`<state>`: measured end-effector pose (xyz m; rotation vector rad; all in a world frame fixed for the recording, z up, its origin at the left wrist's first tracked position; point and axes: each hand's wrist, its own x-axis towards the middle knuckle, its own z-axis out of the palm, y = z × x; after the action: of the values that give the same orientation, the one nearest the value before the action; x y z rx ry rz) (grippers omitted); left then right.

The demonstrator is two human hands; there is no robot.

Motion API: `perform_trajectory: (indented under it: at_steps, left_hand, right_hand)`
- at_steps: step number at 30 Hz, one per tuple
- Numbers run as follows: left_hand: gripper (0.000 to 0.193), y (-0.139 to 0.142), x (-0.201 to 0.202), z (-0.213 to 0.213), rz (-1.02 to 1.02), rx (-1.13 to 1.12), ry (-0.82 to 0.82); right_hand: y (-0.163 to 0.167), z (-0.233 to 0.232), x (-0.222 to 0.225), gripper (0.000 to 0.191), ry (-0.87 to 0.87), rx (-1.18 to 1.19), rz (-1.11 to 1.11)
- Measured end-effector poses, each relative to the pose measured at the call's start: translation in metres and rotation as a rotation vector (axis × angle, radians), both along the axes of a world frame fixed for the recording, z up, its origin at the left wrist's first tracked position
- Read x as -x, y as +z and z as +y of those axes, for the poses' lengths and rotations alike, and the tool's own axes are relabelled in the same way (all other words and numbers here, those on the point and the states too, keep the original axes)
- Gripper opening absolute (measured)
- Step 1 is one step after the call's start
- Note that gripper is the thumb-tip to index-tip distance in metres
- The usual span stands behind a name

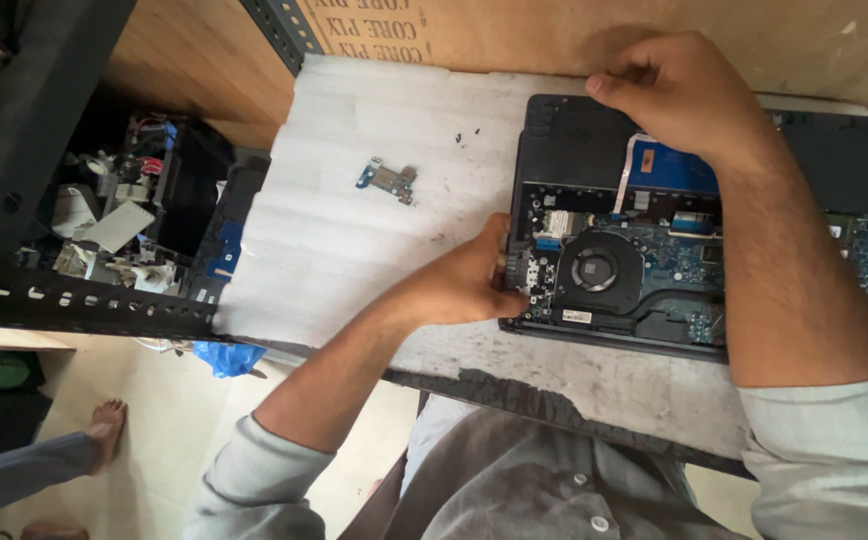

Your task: The person works on an opened laptop chassis on a foam-padded bench, unscrewing and lifting out internal components by hand. They use a screwdriver on the board, remove a small expansion board and set it on the bench, detach the hard drive, and reposition the laptop chassis while continuing to unfasten parts.

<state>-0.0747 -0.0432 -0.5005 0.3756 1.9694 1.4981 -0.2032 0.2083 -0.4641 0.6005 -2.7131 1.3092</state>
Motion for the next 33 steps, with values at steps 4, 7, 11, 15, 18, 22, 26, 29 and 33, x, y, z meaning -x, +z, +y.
perform_trajectory:
  at_steps: [4, 7, 11, 15, 18, 22, 26, 29, 33]
  left_hand:
    - [0.079, 0.005, -0.004, 0.003, 0.131, 0.082, 0.015]
    - [0.085, 0.009, -0.005, 0.005, 0.212, 0.217, 0.021]
    - [0.088, 0.014, -0.008, 0.006, 0.254, 0.234, 0.034]
    - [0.084, 0.015, -0.009, 0.007, 0.268, 0.281, 0.046]
    - [0.083, 0.013, -0.01, 0.006, 0.276, 0.199, 0.048]
    - [0.084, 0.01, -0.009, 0.0, 0.172, 0.098, 0.039]
    - [0.084, 0.006, -0.006, -0.002, 0.088, 0.013, 0.027]
    - [0.082, 0.004, -0.008, 0.0, 0.094, -0.004, 0.045]
    - [0.081, 0.003, -0.013, 0.002, 0.13, 0.047, 0.097]
  right_hand:
    - [0.0, 0.0, -0.001, 0.033, -0.008, 0.01, -0.003]
    - [-0.002, -0.001, 0.0, 0.033, 0.005, 0.021, 0.014]
    - [-0.003, 0.0, 0.001, 0.033, -0.009, 0.004, 0.008]
    - [-0.003, 0.001, 0.002, 0.033, -0.005, 0.018, -0.009]
    - [-0.003, 0.001, 0.001, 0.033, 0.001, 0.031, 0.007]
    - [-0.004, 0.001, 0.001, 0.033, -0.019, -0.009, 0.007]
    - [-0.004, 0.002, 0.001, 0.033, -0.007, 0.021, -0.011]
    - [-0.004, 0.002, 0.001, 0.033, 0.005, 0.032, 0.001]
    - [-0.005, 0.004, 0.001, 0.032, -0.012, 0.014, 0.0]
